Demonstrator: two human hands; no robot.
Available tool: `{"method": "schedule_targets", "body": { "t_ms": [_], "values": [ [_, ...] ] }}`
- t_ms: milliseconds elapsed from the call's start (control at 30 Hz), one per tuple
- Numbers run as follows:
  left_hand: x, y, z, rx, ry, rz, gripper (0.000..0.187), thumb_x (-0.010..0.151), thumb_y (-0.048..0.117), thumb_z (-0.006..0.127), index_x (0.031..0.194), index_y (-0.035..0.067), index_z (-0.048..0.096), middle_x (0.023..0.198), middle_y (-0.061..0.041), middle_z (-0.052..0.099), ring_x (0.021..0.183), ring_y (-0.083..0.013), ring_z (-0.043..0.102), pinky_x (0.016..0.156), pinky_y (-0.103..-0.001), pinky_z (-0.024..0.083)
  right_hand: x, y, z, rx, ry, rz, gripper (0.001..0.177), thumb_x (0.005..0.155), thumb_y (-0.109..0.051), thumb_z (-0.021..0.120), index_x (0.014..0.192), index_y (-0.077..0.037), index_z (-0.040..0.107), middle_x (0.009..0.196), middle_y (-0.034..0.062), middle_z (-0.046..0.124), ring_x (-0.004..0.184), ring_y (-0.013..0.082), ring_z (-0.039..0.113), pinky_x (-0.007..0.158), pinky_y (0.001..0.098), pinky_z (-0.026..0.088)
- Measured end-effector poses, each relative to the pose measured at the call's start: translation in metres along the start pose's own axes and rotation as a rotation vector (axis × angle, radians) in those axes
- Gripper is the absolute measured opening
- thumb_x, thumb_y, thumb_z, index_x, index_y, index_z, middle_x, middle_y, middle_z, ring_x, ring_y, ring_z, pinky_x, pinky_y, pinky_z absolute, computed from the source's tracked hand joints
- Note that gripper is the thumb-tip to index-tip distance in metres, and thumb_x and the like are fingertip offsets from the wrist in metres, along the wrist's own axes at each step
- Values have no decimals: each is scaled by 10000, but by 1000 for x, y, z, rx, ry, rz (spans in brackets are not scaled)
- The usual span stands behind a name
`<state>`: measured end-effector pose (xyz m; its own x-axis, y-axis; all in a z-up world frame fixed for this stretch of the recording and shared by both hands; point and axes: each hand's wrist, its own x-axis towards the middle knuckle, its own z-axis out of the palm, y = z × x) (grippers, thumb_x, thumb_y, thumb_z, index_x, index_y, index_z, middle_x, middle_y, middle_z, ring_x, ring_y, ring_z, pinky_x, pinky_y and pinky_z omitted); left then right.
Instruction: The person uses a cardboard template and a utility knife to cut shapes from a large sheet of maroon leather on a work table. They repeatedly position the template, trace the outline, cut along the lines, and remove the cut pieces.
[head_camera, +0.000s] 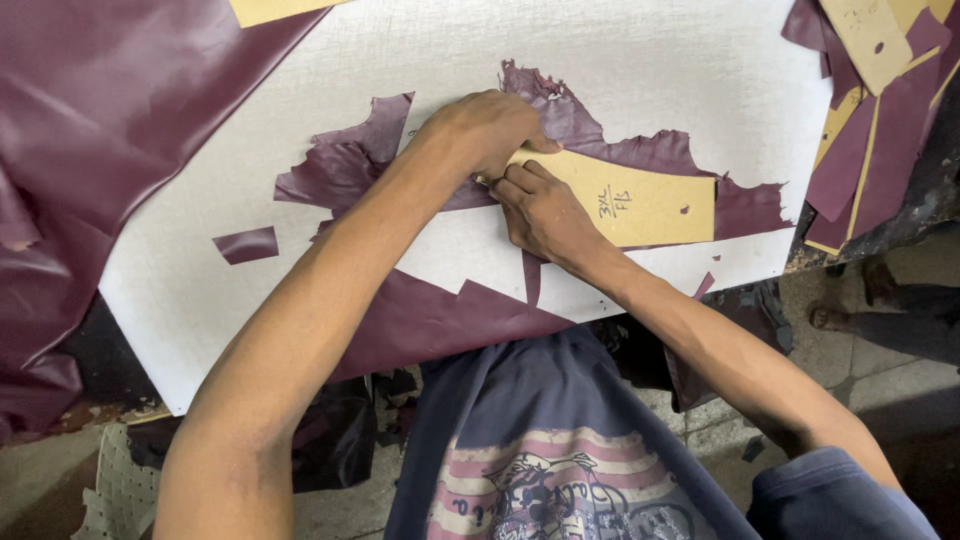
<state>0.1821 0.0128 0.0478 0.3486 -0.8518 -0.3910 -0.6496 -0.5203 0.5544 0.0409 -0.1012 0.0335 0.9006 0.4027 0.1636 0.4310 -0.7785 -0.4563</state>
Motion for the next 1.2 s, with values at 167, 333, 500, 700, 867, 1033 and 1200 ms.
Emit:
{"method": "schedule_targets", "body": {
  "t_ms": [167, 333, 500, 700, 867, 1033, 1200],
  "values": [
    [4, 0, -2, 62, -2, 41, 695, 751, 35, 811, 1333, 383, 657, 1046, -52, 755, 969, -262, 704, 902, -405, 548, 3, -6, 4, -64, 9, 13, 378, 772, 71, 665, 1147, 24, 677, 1056, 115, 651, 935, 297, 615, 754, 391, 555],
    [2, 0, 9, 58, 86, 91, 424, 894, 228, 732, 1296, 352, 685, 1078, -60, 742, 994, -289, 690, 865, -437, 542, -7, -4, 0, -88, -45, 48, 416, 766, 60, 665, 1181, 34, 661, 1054, 132, 637, 979, 320, 617, 770, 406, 562],
    [2, 3, 14, 102, 107, 51, 336, 933, 202, 662, 1238, 325, 735, 1071, -91, 745, 992, -315, 697, 885, -451, 543, -34, -1, -21, -39, -40, 122, 530, 739, 56, 654, 1265, 117, 631, 984, 164, 622, 910, 341, 607, 760, 414, 550],
    [0, 5, 16, 143, 156, 77, 255, 984, 280, 620, 1196, 282, 762, 1031, -127, 745, 962, -345, 695, 850, -475, 541, -64, -14, -8, -53, 94, 296, 327, 909, 56, 644, 1233, 101, 641, 901, 179, 620, 807, 345, 596, 715, 420, 514],
    [0, 8, 21, 183, 126, 14, 263, 1020, 272, 570, 1202, 245, 758, 965, -105, 761, 905, -307, 727, 801, -456, 572, -77, -32, 1, 43, 175, 455, 205, 953, 91, 634, 1157, 99, 649, 851, 203, 595, 759, 361, 602, 665, 436, 493],
    [2, 11, 43, 401, 342, 87, 431, 1077, 398, 585, 925, 49, 788, 922, -144, 738, 943, -306, 694, 725, -441, 574, -101, -60, 13, 139, 338, 573, 236, 911, 102, 612, 1144, 114, 647, 867, 224, 613, 731, 375, 628, 622, 425, 499],
    [-1, 49, 81, 616, 426, 79, 123, 872, 163, 720, 943, 83, 782, 1136, -106, 642, 1098, -274, 584, 777, -371, 528, -122, -76, 22, 205, 390, 721, 183, 936, 79, 641, 1117, 84, 664, 827, 232, 599, 667, 381, 611, 602, 438, 474]
  ]
}}
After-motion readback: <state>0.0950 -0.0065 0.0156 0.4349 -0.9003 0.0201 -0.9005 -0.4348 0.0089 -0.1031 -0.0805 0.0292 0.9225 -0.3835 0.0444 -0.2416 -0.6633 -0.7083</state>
